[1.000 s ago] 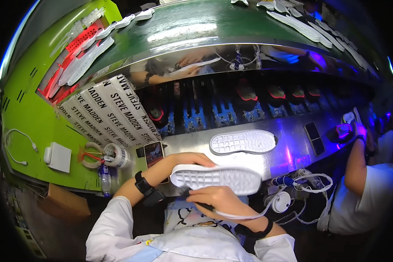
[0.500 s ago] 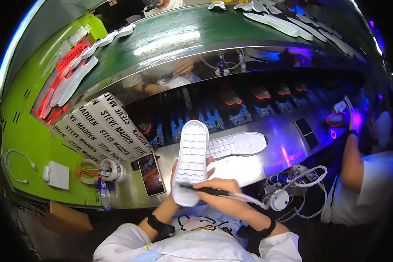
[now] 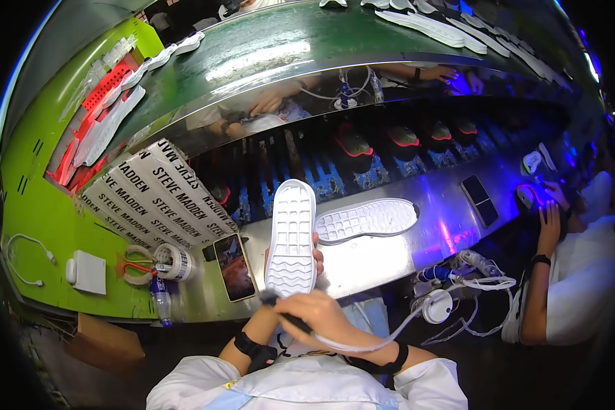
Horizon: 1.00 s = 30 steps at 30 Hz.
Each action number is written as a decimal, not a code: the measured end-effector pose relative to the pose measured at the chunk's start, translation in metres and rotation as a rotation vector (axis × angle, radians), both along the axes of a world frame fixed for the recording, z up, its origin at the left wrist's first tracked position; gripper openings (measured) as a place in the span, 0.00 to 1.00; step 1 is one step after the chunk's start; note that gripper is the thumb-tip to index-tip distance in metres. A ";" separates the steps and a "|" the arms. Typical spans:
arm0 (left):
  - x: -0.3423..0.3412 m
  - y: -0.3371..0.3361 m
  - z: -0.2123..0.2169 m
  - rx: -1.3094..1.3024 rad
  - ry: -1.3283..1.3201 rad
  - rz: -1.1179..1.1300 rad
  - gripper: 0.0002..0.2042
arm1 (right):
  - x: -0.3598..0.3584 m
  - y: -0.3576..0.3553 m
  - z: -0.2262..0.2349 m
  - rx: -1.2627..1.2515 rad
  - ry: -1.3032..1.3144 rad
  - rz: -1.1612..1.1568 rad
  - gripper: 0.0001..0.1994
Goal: Cleaning the bottom of white shoe soles with a brush and solution at a manufacturing station.
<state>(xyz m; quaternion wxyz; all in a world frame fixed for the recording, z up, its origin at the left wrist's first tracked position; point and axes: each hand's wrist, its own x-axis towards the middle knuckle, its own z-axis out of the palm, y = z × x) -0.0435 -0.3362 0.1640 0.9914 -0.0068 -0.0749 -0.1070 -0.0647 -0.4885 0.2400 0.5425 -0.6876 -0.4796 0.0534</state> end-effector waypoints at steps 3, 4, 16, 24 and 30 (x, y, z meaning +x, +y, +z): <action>0.006 0.012 0.002 0.028 -0.030 -0.036 0.36 | 0.007 -0.004 0.016 -0.071 0.516 0.033 0.08; 0.006 0.015 0.007 0.066 -0.055 -0.110 0.35 | 0.012 0.001 0.018 0.073 0.273 -0.089 0.07; 0.012 0.027 0.045 0.437 -0.030 -0.208 0.35 | 0.032 -0.021 0.009 -0.242 0.811 0.150 0.07; 0.027 0.023 0.060 0.686 0.309 -0.459 0.23 | 0.034 -0.025 0.029 -0.115 0.080 0.189 0.04; -0.001 0.012 0.107 1.129 0.123 -0.234 0.17 | 0.042 -0.034 0.029 -0.304 -0.019 0.289 0.05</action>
